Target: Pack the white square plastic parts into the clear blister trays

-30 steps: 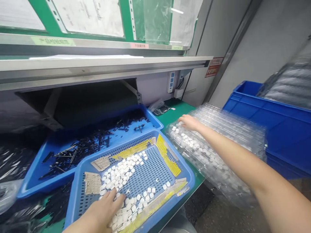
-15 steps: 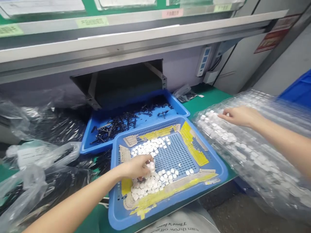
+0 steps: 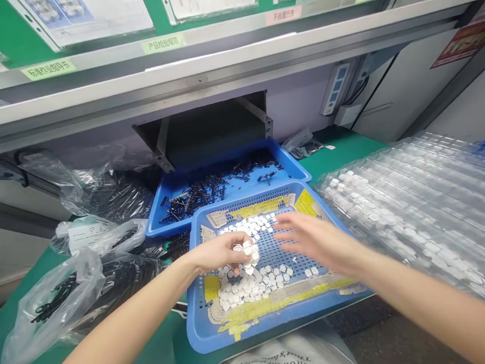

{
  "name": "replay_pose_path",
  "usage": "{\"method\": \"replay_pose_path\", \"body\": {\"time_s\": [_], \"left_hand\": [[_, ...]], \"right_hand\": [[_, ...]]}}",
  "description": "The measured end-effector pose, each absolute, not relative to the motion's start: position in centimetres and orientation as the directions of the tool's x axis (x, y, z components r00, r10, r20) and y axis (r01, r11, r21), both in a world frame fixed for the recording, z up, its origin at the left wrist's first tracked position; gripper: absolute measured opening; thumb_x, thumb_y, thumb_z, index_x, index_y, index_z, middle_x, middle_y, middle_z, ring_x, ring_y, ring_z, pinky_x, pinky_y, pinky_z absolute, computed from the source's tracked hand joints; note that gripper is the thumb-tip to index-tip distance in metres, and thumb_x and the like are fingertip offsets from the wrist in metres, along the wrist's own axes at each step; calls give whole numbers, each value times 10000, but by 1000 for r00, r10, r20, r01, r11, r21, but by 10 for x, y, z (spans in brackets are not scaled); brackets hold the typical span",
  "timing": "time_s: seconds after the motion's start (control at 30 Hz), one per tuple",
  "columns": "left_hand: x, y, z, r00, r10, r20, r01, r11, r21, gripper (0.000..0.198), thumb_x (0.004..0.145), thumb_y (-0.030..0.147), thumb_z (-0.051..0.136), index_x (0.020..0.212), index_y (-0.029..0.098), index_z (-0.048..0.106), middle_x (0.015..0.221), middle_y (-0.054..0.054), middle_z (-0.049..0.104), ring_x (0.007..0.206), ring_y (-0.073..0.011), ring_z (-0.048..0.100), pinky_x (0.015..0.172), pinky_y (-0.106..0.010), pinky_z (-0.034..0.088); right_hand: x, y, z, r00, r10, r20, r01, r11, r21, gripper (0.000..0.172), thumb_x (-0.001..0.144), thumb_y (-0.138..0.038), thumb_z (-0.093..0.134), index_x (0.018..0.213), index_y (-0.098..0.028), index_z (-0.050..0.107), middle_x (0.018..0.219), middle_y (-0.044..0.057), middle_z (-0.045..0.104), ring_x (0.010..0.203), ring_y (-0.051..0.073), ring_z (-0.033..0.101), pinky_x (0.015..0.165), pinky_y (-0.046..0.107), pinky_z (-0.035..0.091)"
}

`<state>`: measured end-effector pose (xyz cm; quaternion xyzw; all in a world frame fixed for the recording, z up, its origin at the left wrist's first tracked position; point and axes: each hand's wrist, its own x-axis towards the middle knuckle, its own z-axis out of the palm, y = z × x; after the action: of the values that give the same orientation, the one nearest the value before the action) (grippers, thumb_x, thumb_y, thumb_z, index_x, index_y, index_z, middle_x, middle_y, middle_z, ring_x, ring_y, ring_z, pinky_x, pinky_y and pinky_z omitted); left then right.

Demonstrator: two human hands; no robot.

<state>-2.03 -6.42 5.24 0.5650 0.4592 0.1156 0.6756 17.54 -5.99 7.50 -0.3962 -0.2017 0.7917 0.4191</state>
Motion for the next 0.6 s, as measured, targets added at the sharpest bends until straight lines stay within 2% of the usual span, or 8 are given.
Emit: {"method": "replay_pose_path", "body": {"time_s": [0.07,0.13,0.3,0.43,0.53,0.6], "left_hand": [[-13,-63,59,528,736,-423,392,230,891,141,685,267,514,771,167,465,724,19,461,539,-72,454,466,-184,395],[-7,-62,66,471,801,-370,442,149,884,136,706,291,490,716,160,455,641,34,451,478,-60,420,405,-163,338],[-12,-60,73,372,851,-371,506,149,849,207,732,355,456,708,150,435,520,59,385,413,-47,332,376,-162,250],[-17,-61,67,399,833,-382,569,102,816,204,724,356,467,694,155,450,509,58,397,415,-47,322,380,-160,239],[-14,-62,68,388,849,-359,555,95,826,172,722,326,470,682,161,449,543,51,425,417,-42,327,369,-151,233],[-14,-62,71,360,862,-358,519,134,844,183,734,332,457,671,162,432,527,60,380,400,-34,297,355,-145,221]], "right_hand": [[149,-72,69,-480,663,-574,-365,-746,-557,141,759,-247,462,767,-132,543,690,58,573,581,121,551,572,278,449],[137,-74,58,-558,603,-570,-345,-793,-501,236,787,-314,391,817,-123,527,734,64,575,592,117,557,614,296,448],[142,-71,32,-565,693,-449,-548,-721,-423,342,763,-392,405,983,-139,468,910,98,564,782,157,565,746,361,425],[145,-75,32,-542,699,-466,-568,-713,-410,328,771,-352,399,984,-115,475,859,101,566,736,148,564,750,366,423],[144,-79,33,-561,688,-461,-578,-724,-376,306,778,-328,394,975,-107,470,844,97,566,735,145,565,751,361,421],[143,-81,32,-565,698,-440,-602,-713,-358,306,781,-328,394,975,-104,471,880,107,563,767,150,565,768,356,417]]}}
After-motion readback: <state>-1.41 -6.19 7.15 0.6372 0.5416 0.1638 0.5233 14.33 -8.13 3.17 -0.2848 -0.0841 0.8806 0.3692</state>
